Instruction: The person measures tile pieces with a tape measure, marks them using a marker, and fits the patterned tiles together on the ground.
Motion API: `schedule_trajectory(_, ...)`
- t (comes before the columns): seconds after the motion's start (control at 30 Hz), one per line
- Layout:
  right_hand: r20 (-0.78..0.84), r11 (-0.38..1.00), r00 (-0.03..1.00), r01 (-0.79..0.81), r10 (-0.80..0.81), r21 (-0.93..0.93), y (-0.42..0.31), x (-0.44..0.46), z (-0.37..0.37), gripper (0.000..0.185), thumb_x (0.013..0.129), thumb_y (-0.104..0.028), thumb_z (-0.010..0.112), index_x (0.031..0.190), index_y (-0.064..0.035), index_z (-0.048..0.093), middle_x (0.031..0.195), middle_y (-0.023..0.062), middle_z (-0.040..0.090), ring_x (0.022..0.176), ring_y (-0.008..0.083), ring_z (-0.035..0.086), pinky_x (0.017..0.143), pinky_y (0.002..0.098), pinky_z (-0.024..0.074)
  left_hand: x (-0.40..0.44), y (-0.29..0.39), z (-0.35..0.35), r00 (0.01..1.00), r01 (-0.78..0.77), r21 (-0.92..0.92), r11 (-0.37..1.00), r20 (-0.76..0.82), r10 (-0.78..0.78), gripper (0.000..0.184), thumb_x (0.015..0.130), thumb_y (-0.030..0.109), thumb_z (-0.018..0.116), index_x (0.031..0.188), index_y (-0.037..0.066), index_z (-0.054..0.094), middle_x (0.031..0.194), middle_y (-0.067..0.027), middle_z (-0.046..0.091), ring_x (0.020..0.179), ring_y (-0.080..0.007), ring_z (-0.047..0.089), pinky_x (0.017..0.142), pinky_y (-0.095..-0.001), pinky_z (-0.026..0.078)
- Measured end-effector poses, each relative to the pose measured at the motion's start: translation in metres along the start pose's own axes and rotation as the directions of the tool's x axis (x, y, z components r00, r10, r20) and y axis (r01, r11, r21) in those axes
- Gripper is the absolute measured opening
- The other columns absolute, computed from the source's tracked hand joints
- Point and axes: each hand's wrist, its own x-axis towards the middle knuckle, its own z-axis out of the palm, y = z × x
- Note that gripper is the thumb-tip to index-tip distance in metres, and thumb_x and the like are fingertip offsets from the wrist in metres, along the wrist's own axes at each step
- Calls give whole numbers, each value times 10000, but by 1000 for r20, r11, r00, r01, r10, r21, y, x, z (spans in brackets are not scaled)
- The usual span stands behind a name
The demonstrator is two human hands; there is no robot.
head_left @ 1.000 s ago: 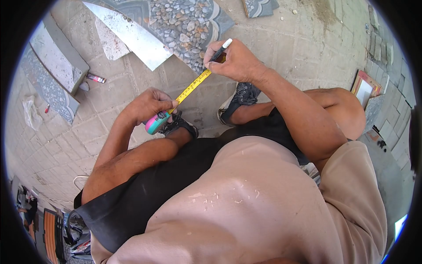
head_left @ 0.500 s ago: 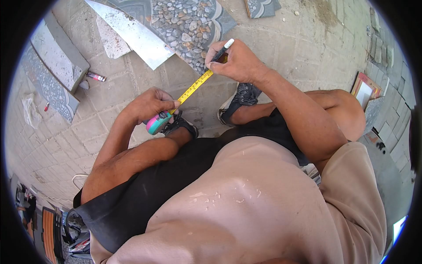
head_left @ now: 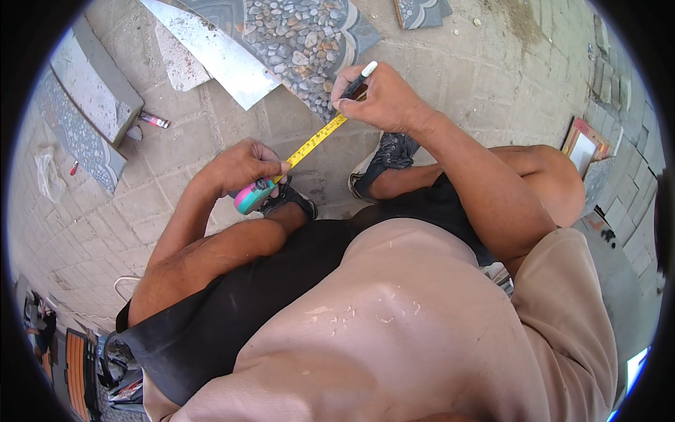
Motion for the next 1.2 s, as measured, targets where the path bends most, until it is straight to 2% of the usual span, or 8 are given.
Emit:
schedule_trajectory(0.6, 32, 999, 999, 21, -20, -26, -4, 0, -3, 126, 770, -93, 666, 863, -7, 666, 840, 60, 667, 765, 135, 615, 731, 289, 492, 1, -3, -3, 998, -3, 59, 998, 68, -1, 256, 877, 203, 674, 826, -47, 688, 705, -83, 673, 634, -139, 648, 602, -263, 512)
schedule_trajectory(0.63, -38, 993, 999, 31, -27, 110, -16, -1, -9, 133, 792, -97, 671, 888, -6, 663, 845, 65, 667, 772, 139, 616, 740, 288, 489, -3, 1, -5, 999, -11, 60, 998, 51, 8, 256, 877, 203, 674, 826, -47, 688, 705, -83, 673, 634, -139, 648, 602, -263, 512)
schedule_trajectory(0.77, -415, 769, 855, 484, -312, 417, -95, -5, -56, 160, 907, -127, 605, 939, 22, 653, 874, 101, 655, 769, 174, 625, 755, 310, 507, -41, 17, -29, 975, -214, -193, 958, 22, 223, 246, 875, 209, 670, 844, -35, 684, 739, -112, 679, 665, -170, 657, 645, -272, 509)
schedule_trajectory(0.87, -652, 572, 565, 785, -506, 236, -137, -15, -96, 218, 962, -149, 539, 992, 41, 640, 961, 120, 645, 787, 184, 607, 792, 329, 496, -63, 0, -50, 884, -466, -435, 771, -257, 390, 237, 902, 206, 626, 839, -18, 670, 761, -116, 675, 684, -187, 652, 657, -279, 504)
schedule_trajectory(0.93, -664, 607, 576, 762, -477, 225, -134, -14, -107, 235, 966, -172, 540, 994, 36, 644, 976, 109, 642, 785, 171, 601, 780, 317, 487, -69, -10, -64, 699, -696, -499, 517, -634, 330, 276, 923, 240, 597, 822, -8, 663, 748, -108, 669, 676, -180, 643, 644, -279, 500)
schedule_trajectory(1.0, -676, 750, 662, 616, -325, 242, -125, -6, -100, 257, 965, -210, 554, 988, 25, 656, 971, 84, 641, 766, 142, 585, 747, 288, 469, -62, -25, -75, 564, -761, -387, 520, -791, 237, 304, 941, 264, 570, 809, 7, 666, 739, -92, 668, 659, -175, 637, 620, -287, 489)
schedule_trajectory(1.07, -635, 862, 762, 403, -129, 308, -119, 5, -74, 276, 944, -262, 598, 962, 3, 675, 866, 37, 637, 723, 97, 549, 687, 249, 443, -50, -50, -89, 307, -509, -76, 858, -946, 99, 310, 904, 276, 605, 785, 0, 678, 760, -115, 678, 612, -217, 635, 620, -347, 503)
schedule_trajectory(1.2, -422, 960, 903, 186, -82, 210, -100, 18, -30, 255, 920, -241, 633, 905, 10, 679, 757, 11, 609, 674, 65, 516, 602, 225, 401, -37, -75, -93, 67, -138, 54, 989, -996, 64, 323, 868, 280, 623, 750, -16, 676, 804, -165, 662, 666, -291, 626, 663, -409, 484)
